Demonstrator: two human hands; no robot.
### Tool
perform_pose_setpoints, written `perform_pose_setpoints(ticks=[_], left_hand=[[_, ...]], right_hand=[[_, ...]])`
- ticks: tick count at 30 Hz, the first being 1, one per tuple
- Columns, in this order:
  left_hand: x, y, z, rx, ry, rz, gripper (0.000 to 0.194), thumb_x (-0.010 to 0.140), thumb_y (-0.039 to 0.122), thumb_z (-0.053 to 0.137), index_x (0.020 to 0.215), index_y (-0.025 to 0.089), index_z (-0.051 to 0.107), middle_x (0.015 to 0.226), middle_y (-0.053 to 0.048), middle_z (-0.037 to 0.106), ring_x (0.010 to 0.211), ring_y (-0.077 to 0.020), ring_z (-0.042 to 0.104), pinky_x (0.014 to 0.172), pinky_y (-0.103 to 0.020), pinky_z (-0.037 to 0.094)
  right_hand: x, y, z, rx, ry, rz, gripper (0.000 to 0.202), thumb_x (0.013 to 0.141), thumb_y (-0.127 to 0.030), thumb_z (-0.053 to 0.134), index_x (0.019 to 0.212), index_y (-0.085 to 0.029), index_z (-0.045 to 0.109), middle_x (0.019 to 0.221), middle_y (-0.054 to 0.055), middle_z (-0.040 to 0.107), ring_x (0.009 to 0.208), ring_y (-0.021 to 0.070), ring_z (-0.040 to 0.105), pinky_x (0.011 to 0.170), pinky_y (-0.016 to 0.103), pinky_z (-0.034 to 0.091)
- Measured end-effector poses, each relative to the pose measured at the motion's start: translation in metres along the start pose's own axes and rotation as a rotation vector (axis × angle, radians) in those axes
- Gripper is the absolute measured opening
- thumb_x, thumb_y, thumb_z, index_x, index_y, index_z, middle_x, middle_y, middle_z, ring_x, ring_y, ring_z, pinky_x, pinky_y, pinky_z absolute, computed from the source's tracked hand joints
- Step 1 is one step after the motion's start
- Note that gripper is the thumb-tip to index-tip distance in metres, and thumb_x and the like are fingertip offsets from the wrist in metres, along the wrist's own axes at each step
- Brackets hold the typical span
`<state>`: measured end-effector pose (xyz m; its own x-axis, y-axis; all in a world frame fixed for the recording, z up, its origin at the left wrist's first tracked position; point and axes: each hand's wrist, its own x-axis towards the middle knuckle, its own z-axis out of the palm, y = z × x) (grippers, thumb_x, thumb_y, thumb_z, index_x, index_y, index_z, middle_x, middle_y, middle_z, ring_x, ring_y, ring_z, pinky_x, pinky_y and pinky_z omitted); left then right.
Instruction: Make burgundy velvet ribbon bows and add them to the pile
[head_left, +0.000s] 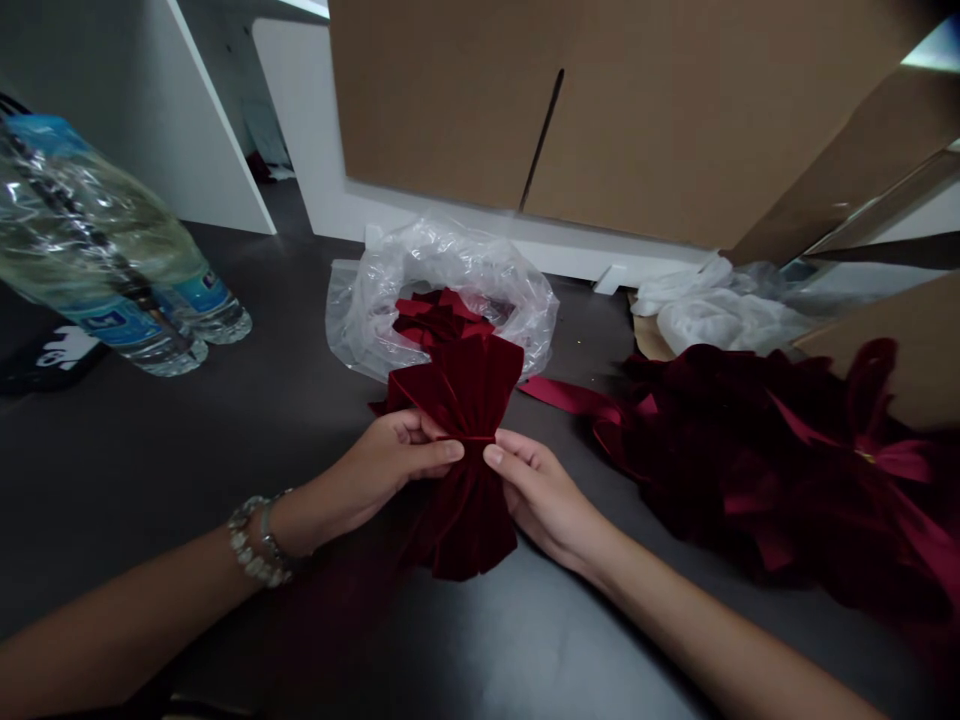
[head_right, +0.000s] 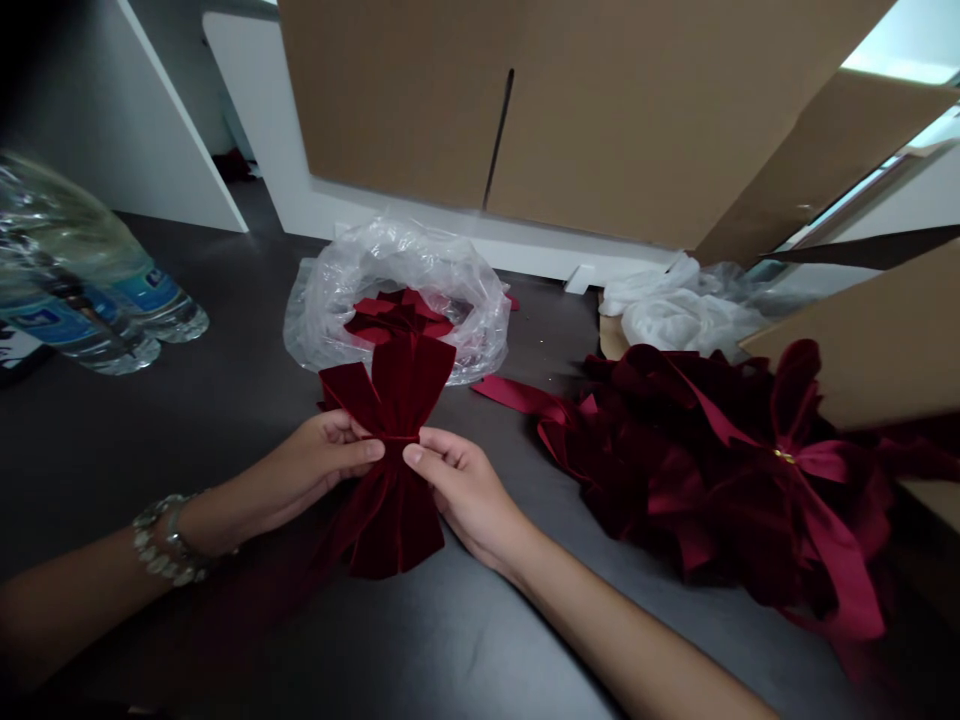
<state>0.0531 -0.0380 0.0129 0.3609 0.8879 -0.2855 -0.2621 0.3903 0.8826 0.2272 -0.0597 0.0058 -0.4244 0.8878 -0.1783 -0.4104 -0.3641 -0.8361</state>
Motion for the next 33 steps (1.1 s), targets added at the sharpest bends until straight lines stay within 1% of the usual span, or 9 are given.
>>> perform_pose_setpoints(ticks=[5, 11, 14, 19, 22, 25, 27, 30, 33], left_hand=[[0.0007, -0.0015, -0.0026, 0.033, -0.076, -0.025, 0.031, 0.064, 0.027, 0.082, 0.087, 0.015, 0.064, 0.077, 0.000, 0.064, 0.071, -0.0117, 0.060, 0.067, -0.024, 0.048], [-0.0004, -0.0032, -0.0025, 0.022, -0.096, -0.040, 0.029, 0.064, 0.029, 0.081, 0.083, 0.016, 0.065, 0.079, -0.001, 0.065, 0.076, -0.0146, 0.061, 0.072, -0.027, 0.049], [0.0007, -0.0039, -0.0026, 0.024, -0.089, -0.027, 0.029, 0.061, 0.030, 0.083, 0.077, 0.015, 0.064, 0.074, 0.001, 0.063, 0.070, -0.0122, 0.060, 0.068, -0.025, 0.049], [0.0012, -0.0045, -0.0019, 0.017, -0.116, 0.030, 0.029, 0.063, 0.030, 0.083, 0.080, 0.015, 0.065, 0.076, 0.000, 0.064, 0.070, -0.0130, 0.061, 0.067, -0.024, 0.050], [-0.0002, -0.0031, -0.0013, 0.104, -0.175, 0.067, 0.026, 0.070, 0.034, 0.077, 0.089, 0.019, 0.068, 0.086, -0.002, 0.069, 0.081, -0.0176, 0.064, 0.074, -0.028, 0.051], [-0.0031, -0.0006, -0.0001, 0.228, -0.225, 0.059, 0.025, 0.076, 0.035, 0.070, 0.097, 0.022, 0.070, 0.102, -0.004, 0.071, 0.099, -0.0217, 0.063, 0.090, -0.032, 0.047], [-0.0049, -0.0002, 0.0013, 0.266, -0.194, 0.068, 0.026, 0.076, 0.035, 0.070, 0.100, 0.024, 0.071, 0.108, -0.003, 0.070, 0.106, -0.0228, 0.061, 0.094, -0.033, 0.044], [-0.0051, -0.0030, 0.0017, 0.298, -0.056, 0.105, 0.026, 0.074, 0.038, 0.071, 0.096, 0.024, 0.072, 0.105, -0.003, 0.071, 0.105, -0.0237, 0.061, 0.095, -0.033, 0.043], [-0.0010, -0.0082, -0.0035, 0.326, 0.058, 0.133, 0.027, 0.076, 0.043, 0.068, 0.095, 0.024, 0.072, 0.102, -0.002, 0.072, 0.106, -0.0245, 0.060, 0.095, -0.033, 0.041]], right_hand=[[-0.0011, -0.0004, 0.0012, 0.032, -0.076, 0.025, 0.026, 0.079, -0.038, 0.069, 0.097, -0.019, 0.070, 0.094, 0.005, 0.071, 0.084, 0.0159, 0.065, 0.085, 0.031, 0.047], [-0.0015, 0.0001, 0.0025, 0.049, -0.099, 0.098, 0.033, 0.078, -0.044, 0.069, 0.100, -0.020, 0.069, 0.097, 0.005, 0.071, 0.087, 0.0155, 0.065, 0.088, 0.031, 0.047], [-0.0015, 0.0010, 0.0027, 0.088, -0.113, 0.110, 0.035, 0.076, -0.042, 0.072, 0.103, -0.021, 0.068, 0.100, 0.005, 0.070, 0.089, 0.0139, 0.065, 0.089, 0.028, 0.047], [-0.0015, 0.0047, 0.0020, 0.176, -0.096, 0.163, 0.036, 0.074, -0.039, 0.075, 0.103, -0.019, 0.067, 0.093, 0.003, 0.070, 0.079, 0.0106, 0.064, 0.076, 0.021, 0.050], [-0.0018, 0.0061, 0.0039, 0.202, -0.075, 0.190, 0.029, 0.074, -0.037, 0.075, 0.095, -0.019, 0.068, 0.086, 0.001, 0.069, 0.074, 0.0082, 0.062, 0.074, 0.018, 0.049], [-0.0027, 0.0053, 0.0079, 0.188, -0.035, 0.188, 0.029, 0.075, -0.037, 0.075, 0.098, -0.021, 0.067, 0.094, 0.001, 0.069, 0.084, 0.0091, 0.063, 0.082, 0.019, 0.047], [-0.0035, 0.0038, 0.0097, 0.146, -0.008, 0.182, 0.032, 0.077, -0.038, 0.073, 0.104, -0.022, 0.066, 0.098, 0.001, 0.069, 0.089, 0.0108, 0.063, 0.085, 0.022, 0.046], [-0.0041, 0.0015, 0.0092, 0.035, 0.054, 0.171, 0.029, 0.078, -0.043, 0.069, 0.098, -0.022, 0.067, 0.091, 0.001, 0.069, 0.084, 0.0130, 0.063, 0.082, 0.025, 0.047], [-0.0038, 0.0007, 0.0061, -0.187, 0.117, 0.034, 0.029, 0.080, -0.046, 0.066, 0.092, -0.020, 0.065, 0.092, 0.002, 0.067, 0.086, 0.0154, 0.061, 0.083, 0.029, 0.046]])
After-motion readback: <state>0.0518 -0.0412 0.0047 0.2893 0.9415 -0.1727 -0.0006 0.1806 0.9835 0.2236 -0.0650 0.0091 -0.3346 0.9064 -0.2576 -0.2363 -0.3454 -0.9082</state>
